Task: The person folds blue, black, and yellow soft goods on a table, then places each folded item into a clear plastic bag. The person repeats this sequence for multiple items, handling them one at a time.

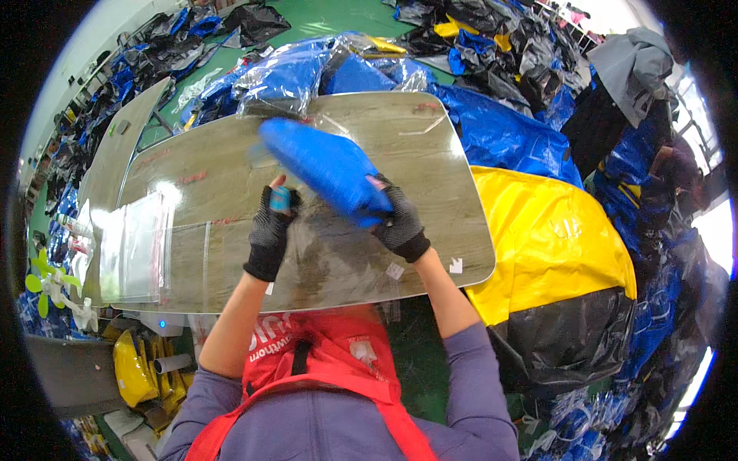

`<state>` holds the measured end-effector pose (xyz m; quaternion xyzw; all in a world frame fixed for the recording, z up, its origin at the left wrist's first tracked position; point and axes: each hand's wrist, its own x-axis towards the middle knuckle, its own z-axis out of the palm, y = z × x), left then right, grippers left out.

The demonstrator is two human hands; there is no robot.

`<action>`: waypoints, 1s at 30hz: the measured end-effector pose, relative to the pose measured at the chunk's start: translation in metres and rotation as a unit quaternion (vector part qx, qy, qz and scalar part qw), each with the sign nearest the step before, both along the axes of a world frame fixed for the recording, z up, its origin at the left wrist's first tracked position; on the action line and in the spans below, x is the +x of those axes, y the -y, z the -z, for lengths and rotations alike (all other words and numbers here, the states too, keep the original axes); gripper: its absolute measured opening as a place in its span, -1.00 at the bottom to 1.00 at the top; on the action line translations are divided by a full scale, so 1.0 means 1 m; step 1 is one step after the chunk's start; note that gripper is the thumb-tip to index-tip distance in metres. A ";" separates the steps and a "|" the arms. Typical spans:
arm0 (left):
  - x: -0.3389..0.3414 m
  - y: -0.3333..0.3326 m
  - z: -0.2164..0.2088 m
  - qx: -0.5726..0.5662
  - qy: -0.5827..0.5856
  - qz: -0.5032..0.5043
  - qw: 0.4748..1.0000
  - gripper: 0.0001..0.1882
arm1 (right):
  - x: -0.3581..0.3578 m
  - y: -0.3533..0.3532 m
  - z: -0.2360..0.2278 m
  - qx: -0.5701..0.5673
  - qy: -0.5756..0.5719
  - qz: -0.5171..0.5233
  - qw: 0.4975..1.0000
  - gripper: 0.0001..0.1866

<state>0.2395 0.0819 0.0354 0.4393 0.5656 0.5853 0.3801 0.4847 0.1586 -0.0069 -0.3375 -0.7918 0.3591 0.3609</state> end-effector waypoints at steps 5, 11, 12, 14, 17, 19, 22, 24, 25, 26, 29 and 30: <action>0.019 0.042 -0.026 0.112 -0.583 -0.078 0.801 -0.15 | 0.027 0.041 0.001 -0.514 -0.230 -0.054 0.825 -0.44; 0.038 0.055 0.065 -0.057 -0.567 0.044 0.820 -0.08 | 0.004 0.091 0.041 -0.525 -0.340 0.066 0.778 -0.27; 0.036 0.051 0.076 -0.053 -0.555 0.033 0.829 -0.08 | 0.001 0.092 0.045 -0.482 -0.271 0.111 0.826 -0.22; 0.027 0.048 0.091 -0.078 -0.547 0.053 0.832 -0.20 | -0.002 0.088 0.052 -0.489 -0.287 0.078 0.820 -0.20; 0.002 0.057 0.105 -0.039 -0.197 0.073 0.977 -0.34 | 0.005 0.082 0.053 -0.510 -0.331 0.074 0.791 -0.35; -0.016 0.068 0.116 -0.137 -0.392 -0.038 0.909 -0.43 | 0.017 0.082 0.051 -0.501 -0.412 0.082 0.757 -0.37; -0.043 0.066 0.132 -0.122 -0.659 -0.028 0.741 -0.36 | 0.050 0.092 0.043 -0.532 -0.428 0.155 0.714 -0.39; -0.074 0.034 0.132 -0.094 -0.672 0.029 0.734 -0.30 | 0.081 0.103 0.035 -0.539 -0.385 0.162 0.732 -0.36; -0.092 0.014 0.127 -0.032 -0.678 0.054 0.732 -0.28 | 0.098 0.110 0.033 -0.527 -0.340 0.159 0.763 -0.34; -0.111 -0.007 0.120 -0.047 -0.692 0.129 0.709 -0.27 | 0.115 0.117 0.031 -0.508 -0.321 0.113 0.791 -0.30; -0.141 -0.056 0.094 -0.065 -0.740 0.248 0.621 -0.21 | 0.155 0.137 0.031 -0.572 -0.238 0.166 0.767 -0.28; -0.136 -0.061 0.089 -0.047 -0.741 0.223 0.632 -0.28 | 0.163 0.143 0.032 -0.565 -0.223 0.176 0.774 -0.28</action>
